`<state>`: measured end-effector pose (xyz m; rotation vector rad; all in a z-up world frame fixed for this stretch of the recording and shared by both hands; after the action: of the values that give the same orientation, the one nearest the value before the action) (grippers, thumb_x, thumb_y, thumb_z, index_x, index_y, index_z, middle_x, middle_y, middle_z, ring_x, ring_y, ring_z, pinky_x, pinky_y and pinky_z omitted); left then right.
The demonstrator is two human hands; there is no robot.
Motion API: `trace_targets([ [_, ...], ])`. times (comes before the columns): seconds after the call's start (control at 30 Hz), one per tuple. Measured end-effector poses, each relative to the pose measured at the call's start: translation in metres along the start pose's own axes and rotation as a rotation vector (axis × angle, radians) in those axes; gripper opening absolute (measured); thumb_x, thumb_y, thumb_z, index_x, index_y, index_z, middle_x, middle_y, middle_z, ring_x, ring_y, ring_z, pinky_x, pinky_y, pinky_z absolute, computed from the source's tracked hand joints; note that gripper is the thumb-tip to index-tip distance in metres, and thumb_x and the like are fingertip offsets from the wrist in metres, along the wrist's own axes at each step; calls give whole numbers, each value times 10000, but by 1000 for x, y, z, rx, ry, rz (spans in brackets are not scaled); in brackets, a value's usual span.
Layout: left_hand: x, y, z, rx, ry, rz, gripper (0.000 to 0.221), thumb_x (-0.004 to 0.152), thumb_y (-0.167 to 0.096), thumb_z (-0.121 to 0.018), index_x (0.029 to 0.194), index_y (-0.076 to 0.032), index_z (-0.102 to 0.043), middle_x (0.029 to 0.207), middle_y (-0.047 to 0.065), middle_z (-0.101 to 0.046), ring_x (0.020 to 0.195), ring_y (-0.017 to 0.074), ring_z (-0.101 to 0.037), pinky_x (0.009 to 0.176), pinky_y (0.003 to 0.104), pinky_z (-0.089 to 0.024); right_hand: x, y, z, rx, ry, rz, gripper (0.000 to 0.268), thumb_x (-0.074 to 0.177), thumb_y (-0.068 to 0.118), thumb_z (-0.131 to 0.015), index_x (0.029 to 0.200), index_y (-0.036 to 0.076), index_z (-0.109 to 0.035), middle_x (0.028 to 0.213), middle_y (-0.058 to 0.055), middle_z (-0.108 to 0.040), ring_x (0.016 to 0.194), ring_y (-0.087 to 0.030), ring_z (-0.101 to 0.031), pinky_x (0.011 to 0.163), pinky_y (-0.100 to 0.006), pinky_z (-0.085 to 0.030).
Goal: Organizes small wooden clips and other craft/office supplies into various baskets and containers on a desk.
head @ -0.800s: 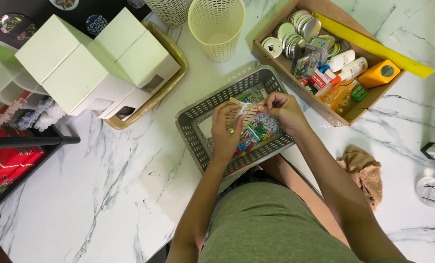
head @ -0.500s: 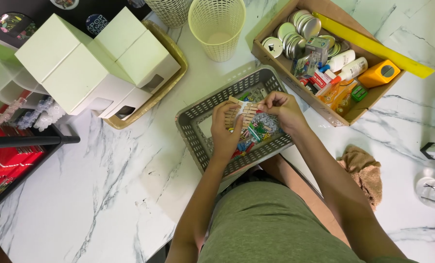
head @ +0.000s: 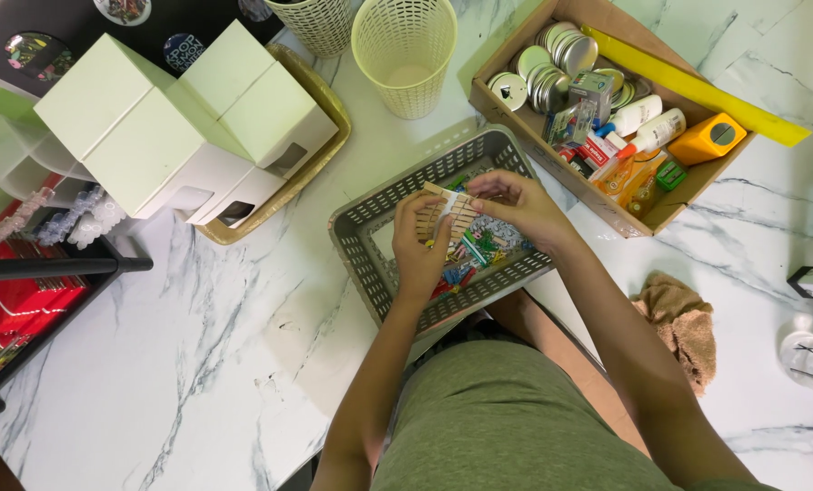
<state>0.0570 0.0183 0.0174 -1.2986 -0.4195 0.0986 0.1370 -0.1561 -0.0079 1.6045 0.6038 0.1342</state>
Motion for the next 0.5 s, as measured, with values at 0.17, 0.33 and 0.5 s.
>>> trace_targets([
  [0.17,-3,5,2,-43,3,-26,284,904,-15,-767,1154,-43,-635,1316,119,-602,1198,237,-644,991,345,-569,-5,-12,4,-126,35,56,218,916,115,-776,1108,19,-741,1041,-26,-716,968,-89,-673,861,-243,-553],
  [0.33,-5,15,-2,-201,56,38,273,920,-29,-770,1154,-53,-631,1334,88,-577,1175,187,-656,975,313,-601,-15,17,2,-157,80,129,214,897,113,-782,1077,0,-756,1030,-21,-706,974,-84,-673,873,-236,-548],
  [0.5,-3,10,-5,-271,129,77,330,896,-36,-788,1176,-46,-614,1355,86,-568,1180,178,-636,975,316,-585,-15,15,8,-166,129,93,198,900,123,-777,1058,5,-764,1015,-24,-708,937,-93,-665,844,-244,-527],
])
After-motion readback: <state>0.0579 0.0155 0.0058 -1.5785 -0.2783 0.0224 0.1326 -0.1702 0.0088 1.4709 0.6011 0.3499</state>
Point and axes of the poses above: each hand's wrist, its own x-axis towards the middle knuckle, its own z-axis out of the back of the hand, y = z × x, the point moved 6 cm from there along x, towards the middle knuckle
